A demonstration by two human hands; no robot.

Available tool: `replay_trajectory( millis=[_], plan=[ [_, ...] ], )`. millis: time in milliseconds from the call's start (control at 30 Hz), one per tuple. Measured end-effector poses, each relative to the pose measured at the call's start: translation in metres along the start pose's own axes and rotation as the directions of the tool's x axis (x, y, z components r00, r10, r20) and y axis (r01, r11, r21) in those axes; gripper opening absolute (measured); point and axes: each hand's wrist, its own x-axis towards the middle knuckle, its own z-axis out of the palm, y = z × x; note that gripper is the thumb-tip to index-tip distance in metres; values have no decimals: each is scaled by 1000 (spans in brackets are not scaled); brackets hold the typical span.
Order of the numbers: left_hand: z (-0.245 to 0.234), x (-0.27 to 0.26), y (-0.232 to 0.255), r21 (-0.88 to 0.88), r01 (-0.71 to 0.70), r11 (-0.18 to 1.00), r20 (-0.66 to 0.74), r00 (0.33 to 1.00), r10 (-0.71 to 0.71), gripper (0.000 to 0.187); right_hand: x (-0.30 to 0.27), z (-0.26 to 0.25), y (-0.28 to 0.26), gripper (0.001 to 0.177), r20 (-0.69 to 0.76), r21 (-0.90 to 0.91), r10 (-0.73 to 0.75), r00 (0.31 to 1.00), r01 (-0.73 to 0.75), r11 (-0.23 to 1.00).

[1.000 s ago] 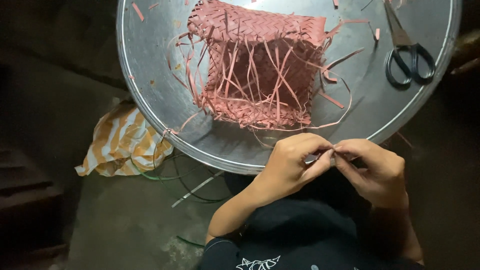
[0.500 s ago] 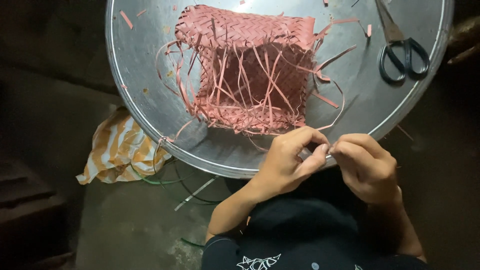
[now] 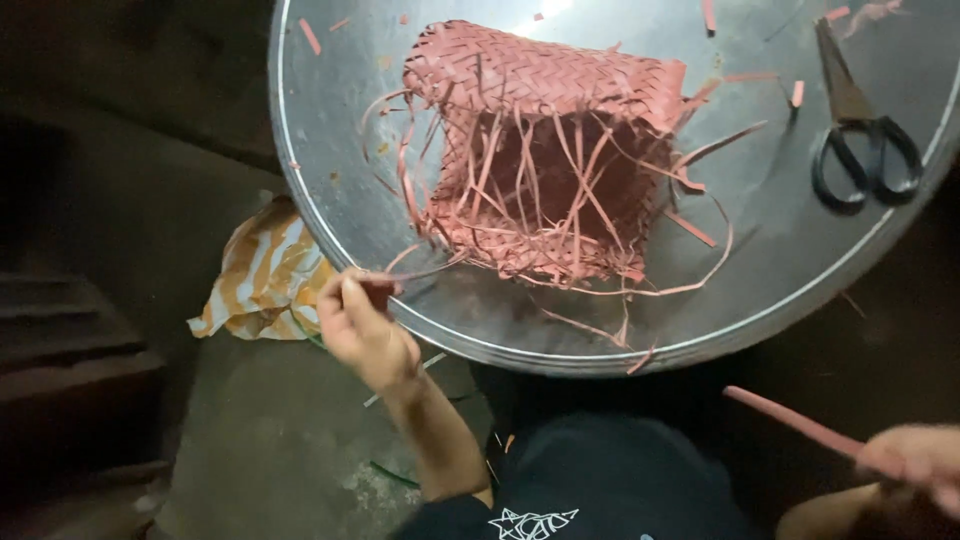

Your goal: A person is manually weaving a basket using pink plastic strips on a large metal tray.

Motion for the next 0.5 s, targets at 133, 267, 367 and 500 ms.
replay_trajectory(
  millis=[133,267,367,500],
  plan=[
    [1,-29,23,29,-3,1000,89,996,1,9,-124,174,-188,6,-318,-292,-843,-433,891,-347],
    [12,-55,37,43,84,996,355,930,-94,7,-152,329,-203,22,218,-976,-815,-537,-99,-196],
    [18,-63,42,43,67,997,483,872,-79,8,-165,367,-202,22,296,-947,-729,-617,-89,-309],
    [36,-75,39,67,-4,998,582,812,-36,7,-172,405,-186,16,258,-948,-731,-632,-19,-318]
  ],
)
